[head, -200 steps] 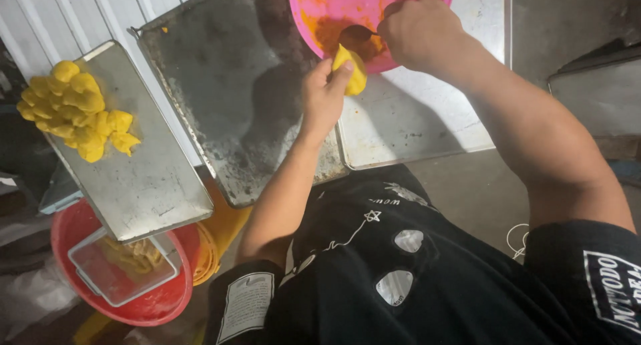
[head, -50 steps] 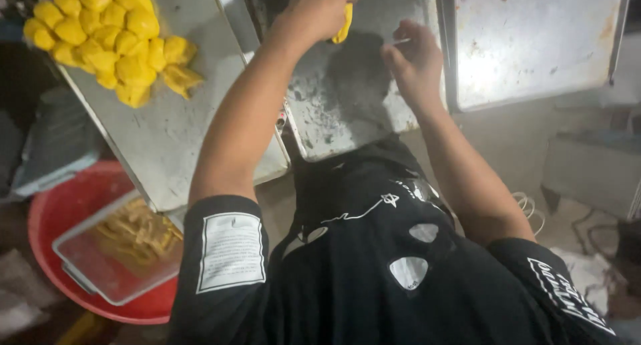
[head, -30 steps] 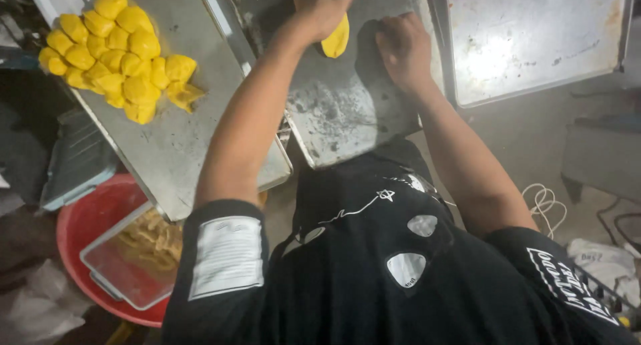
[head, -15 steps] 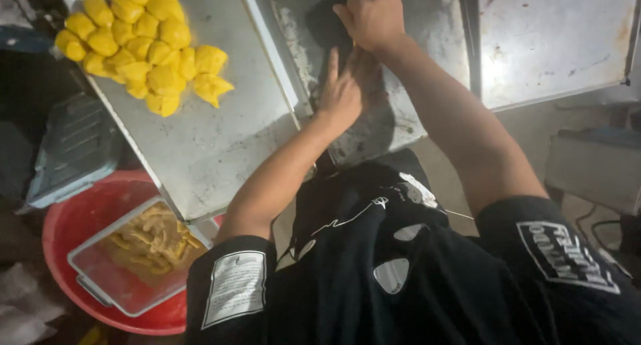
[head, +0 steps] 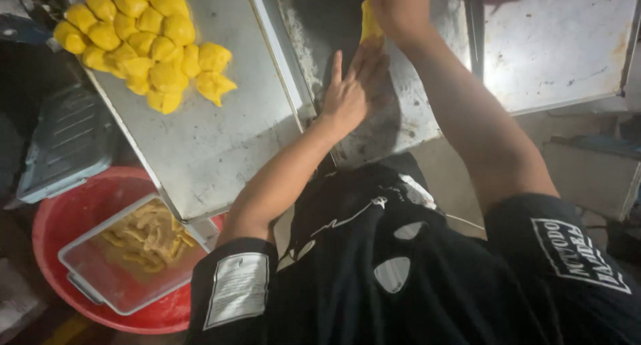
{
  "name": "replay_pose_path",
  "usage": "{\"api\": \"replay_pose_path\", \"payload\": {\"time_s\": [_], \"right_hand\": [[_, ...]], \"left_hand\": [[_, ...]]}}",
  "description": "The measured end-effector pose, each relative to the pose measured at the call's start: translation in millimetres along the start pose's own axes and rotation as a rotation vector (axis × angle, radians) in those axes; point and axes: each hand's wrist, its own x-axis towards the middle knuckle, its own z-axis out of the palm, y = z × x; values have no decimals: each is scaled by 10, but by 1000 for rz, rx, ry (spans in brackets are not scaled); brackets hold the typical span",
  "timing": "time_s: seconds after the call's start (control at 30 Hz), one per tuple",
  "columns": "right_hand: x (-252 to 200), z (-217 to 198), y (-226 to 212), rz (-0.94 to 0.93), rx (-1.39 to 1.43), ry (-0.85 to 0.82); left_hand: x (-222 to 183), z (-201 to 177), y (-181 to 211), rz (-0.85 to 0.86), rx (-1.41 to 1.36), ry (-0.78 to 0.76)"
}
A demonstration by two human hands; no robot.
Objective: Filling pieces of dough with a yellow paste using a spoon and then rolling them into cylinder shapes.
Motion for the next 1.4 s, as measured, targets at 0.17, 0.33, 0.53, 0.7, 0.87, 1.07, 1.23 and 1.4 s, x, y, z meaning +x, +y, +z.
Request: {"api": "replay_pose_path", "payload": {"time_s": [0.17,0.33,0.53,0.7,0.87,1.07,1.23,1.4], "right_hand": [[-916,-645,-587,-25,131,68],[-937,-900,-961,66,175,-97],[-910,-910,-970,-32,67,-111],[-945,-954,-941,-160,126,-15],[-959,-1061,-1007,-161,174,-46],[-1272,-348,-382,355,94,-719],[-480,-633,-175,159,328,115],[-241,-431,84,164,255,-32]], "left_hand": [[15,130,-372,30,-433,420],[18,-175,-317,45,-131,288],[-30,-161,-283,108,20,265],[-115,-199,-292,168,26,254],[-205,-283,-204,235,-46,223],[-90,-243,-378,234,-146,47],[708,-291,-701,100,-414,513],[914,-94,-825,-12,-360,449]]}}
